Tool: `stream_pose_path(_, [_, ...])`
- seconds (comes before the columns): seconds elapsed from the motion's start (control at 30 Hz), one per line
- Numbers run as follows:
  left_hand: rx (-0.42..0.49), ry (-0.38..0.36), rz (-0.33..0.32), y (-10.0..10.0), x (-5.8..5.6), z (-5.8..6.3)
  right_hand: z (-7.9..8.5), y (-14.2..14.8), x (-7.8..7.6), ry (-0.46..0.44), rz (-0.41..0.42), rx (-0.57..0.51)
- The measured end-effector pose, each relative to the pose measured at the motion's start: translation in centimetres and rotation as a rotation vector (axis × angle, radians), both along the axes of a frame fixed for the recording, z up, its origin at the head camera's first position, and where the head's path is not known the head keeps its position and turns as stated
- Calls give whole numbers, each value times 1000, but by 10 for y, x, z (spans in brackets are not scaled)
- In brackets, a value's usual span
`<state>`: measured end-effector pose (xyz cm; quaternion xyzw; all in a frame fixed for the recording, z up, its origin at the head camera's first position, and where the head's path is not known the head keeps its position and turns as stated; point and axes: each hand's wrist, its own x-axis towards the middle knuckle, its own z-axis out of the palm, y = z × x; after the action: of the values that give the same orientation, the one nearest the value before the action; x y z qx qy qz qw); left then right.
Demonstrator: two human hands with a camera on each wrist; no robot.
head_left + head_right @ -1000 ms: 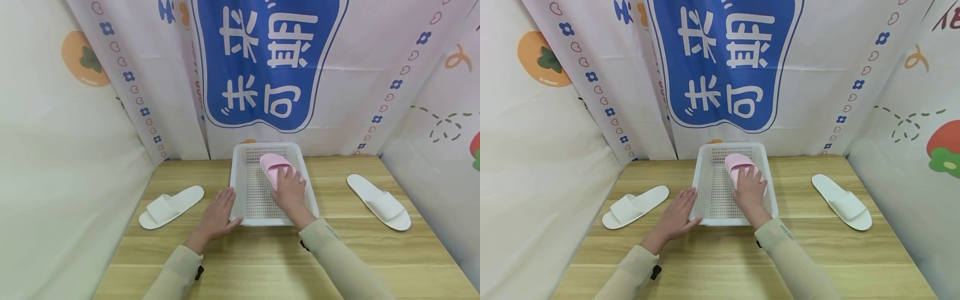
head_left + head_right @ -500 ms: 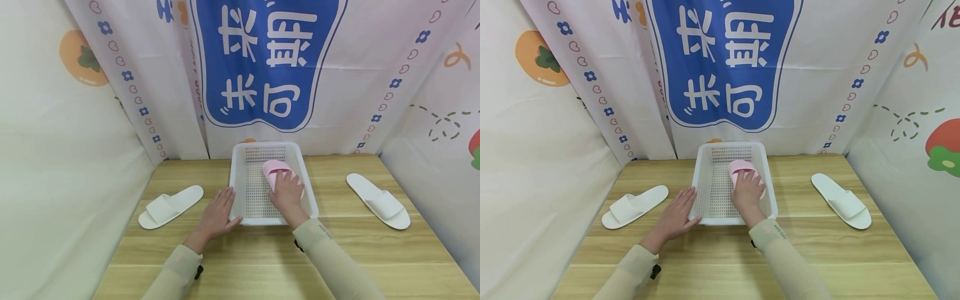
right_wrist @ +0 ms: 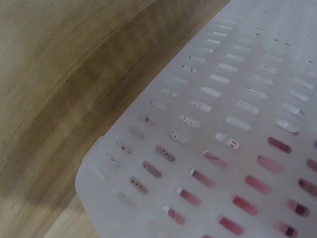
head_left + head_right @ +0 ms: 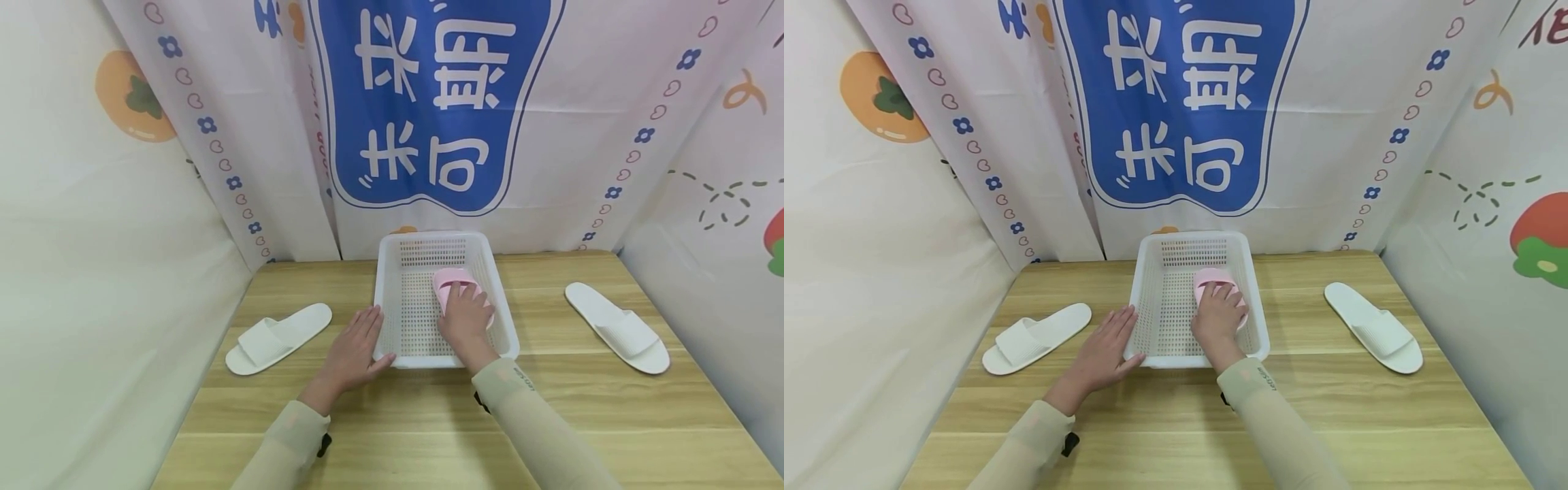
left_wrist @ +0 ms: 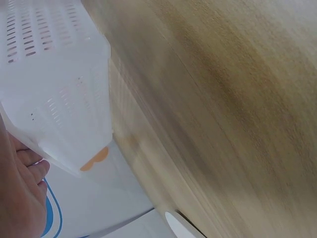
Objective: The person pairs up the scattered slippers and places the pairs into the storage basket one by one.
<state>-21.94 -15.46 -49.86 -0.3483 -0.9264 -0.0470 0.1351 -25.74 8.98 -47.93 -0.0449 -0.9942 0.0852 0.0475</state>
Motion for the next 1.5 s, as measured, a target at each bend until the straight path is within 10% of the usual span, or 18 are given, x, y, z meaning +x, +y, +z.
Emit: stream_pose_path(1.5, [5, -14, 20, 0, -1, -2, -10, -18, -5, -242, -98, -27])
